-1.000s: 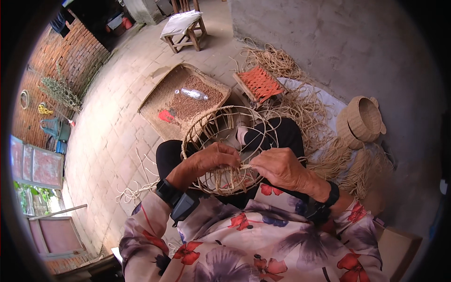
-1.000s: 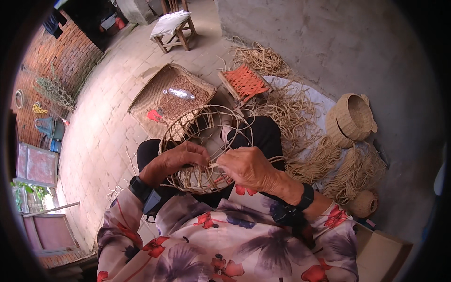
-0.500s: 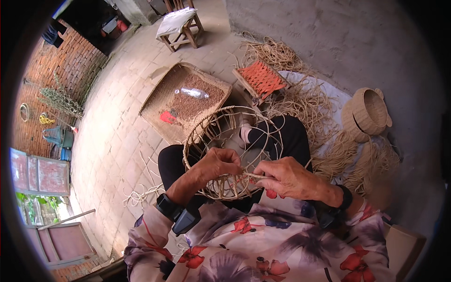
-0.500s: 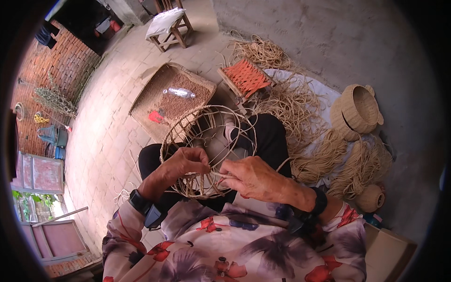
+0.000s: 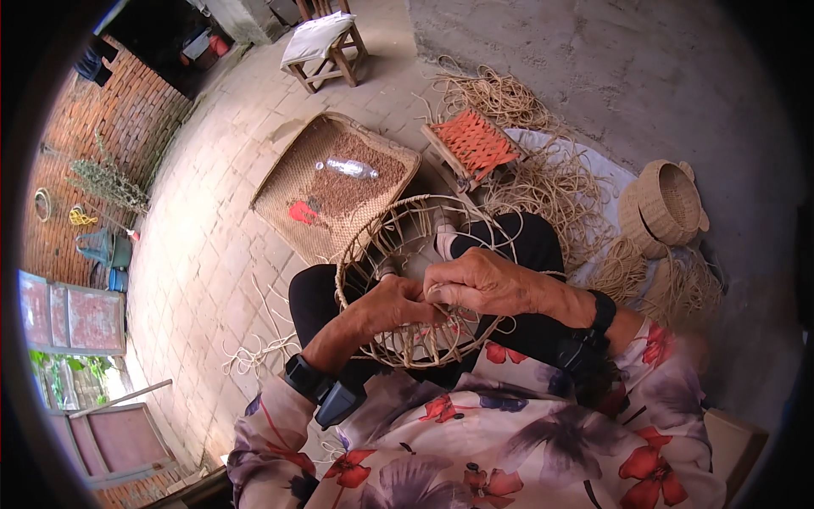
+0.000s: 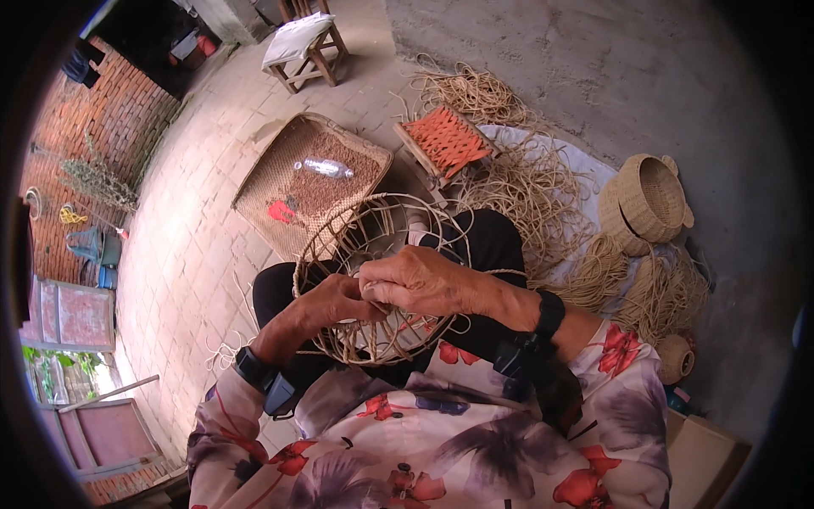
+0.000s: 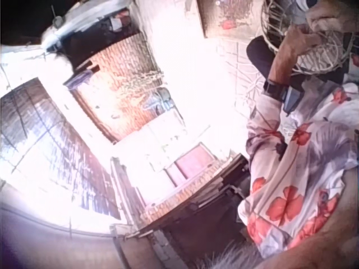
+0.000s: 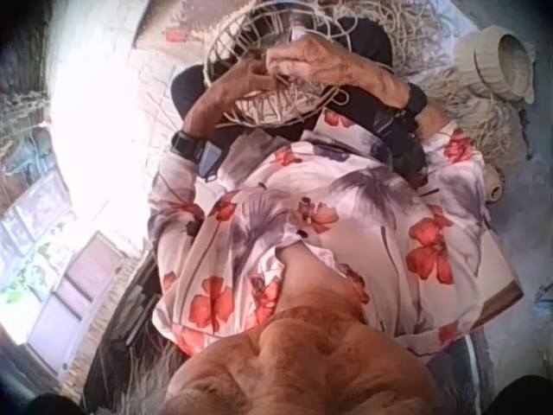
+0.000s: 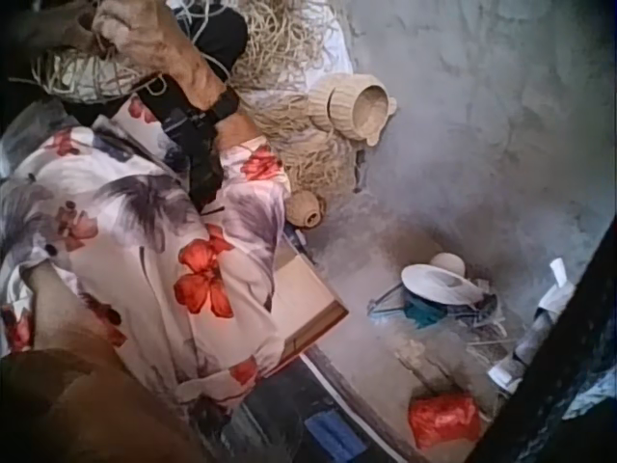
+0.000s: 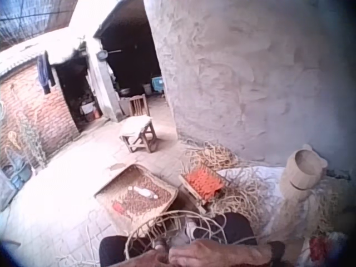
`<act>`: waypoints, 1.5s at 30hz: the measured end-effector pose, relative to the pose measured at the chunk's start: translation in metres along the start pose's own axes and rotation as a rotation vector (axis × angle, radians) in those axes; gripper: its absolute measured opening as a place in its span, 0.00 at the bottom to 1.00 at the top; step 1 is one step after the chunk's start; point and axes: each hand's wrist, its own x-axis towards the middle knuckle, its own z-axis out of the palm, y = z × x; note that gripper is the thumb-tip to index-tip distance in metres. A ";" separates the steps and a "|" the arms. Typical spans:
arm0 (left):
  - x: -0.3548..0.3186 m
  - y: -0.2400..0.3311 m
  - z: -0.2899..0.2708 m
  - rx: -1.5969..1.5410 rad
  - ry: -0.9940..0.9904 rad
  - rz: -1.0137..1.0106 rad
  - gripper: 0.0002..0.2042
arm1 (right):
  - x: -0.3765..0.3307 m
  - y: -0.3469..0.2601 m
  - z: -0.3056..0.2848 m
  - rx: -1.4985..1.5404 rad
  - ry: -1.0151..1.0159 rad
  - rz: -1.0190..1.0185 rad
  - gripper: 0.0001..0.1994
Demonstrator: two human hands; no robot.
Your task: The recorder is weaving a basket using long strips of bamboo or similar plant fiber over a circular wooden frame.
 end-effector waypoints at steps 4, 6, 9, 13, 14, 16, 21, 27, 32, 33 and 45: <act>-0.003 0.001 0.002 0.070 0.031 0.018 0.16 | 0.014 0.011 0.007 0.001 0.013 0.123 0.08; -0.006 0.002 0.002 0.130 0.058 -0.001 0.16 | 0.020 0.012 0.007 0.024 -0.006 0.220 0.10; -0.009 0.003 0.003 0.216 0.114 -0.020 0.15 | 0.023 0.021 0.008 -0.132 -0.018 0.270 0.12; -0.013 -0.003 0.015 0.121 0.210 0.113 0.12 | 0.023 0.026 0.009 -0.144 -0.105 0.238 0.11; -0.014 -0.001 0.019 0.072 0.233 0.155 0.11 | 0.024 0.029 0.007 -0.154 -0.139 0.265 0.11; -0.020 0.005 0.024 0.030 0.249 0.158 0.08 | 0.027 0.030 0.006 -0.244 -0.198 0.274 0.12; -0.022 0.006 0.026 0.044 0.232 0.136 0.08 | 0.025 0.027 -0.002 -0.475 -0.264 0.252 0.12; -0.019 0.005 0.022 0.192 0.187 0.177 0.12 | 0.011 0.037 -0.016 -0.612 -0.150 0.152 0.10; -0.017 0.015 0.012 0.223 0.013 0.085 0.14 | -0.029 0.011 -0.003 -0.649 0.499 -0.160 0.05; -0.014 0.012 0.010 0.182 -0.045 0.138 0.14 | -0.040 0.006 0.001 -0.573 0.513 -0.117 0.05; 0.012 -0.007 -0.005 -0.275 -0.364 -0.046 0.17 | -0.072 0.006 0.051 -0.448 0.465 -0.090 0.10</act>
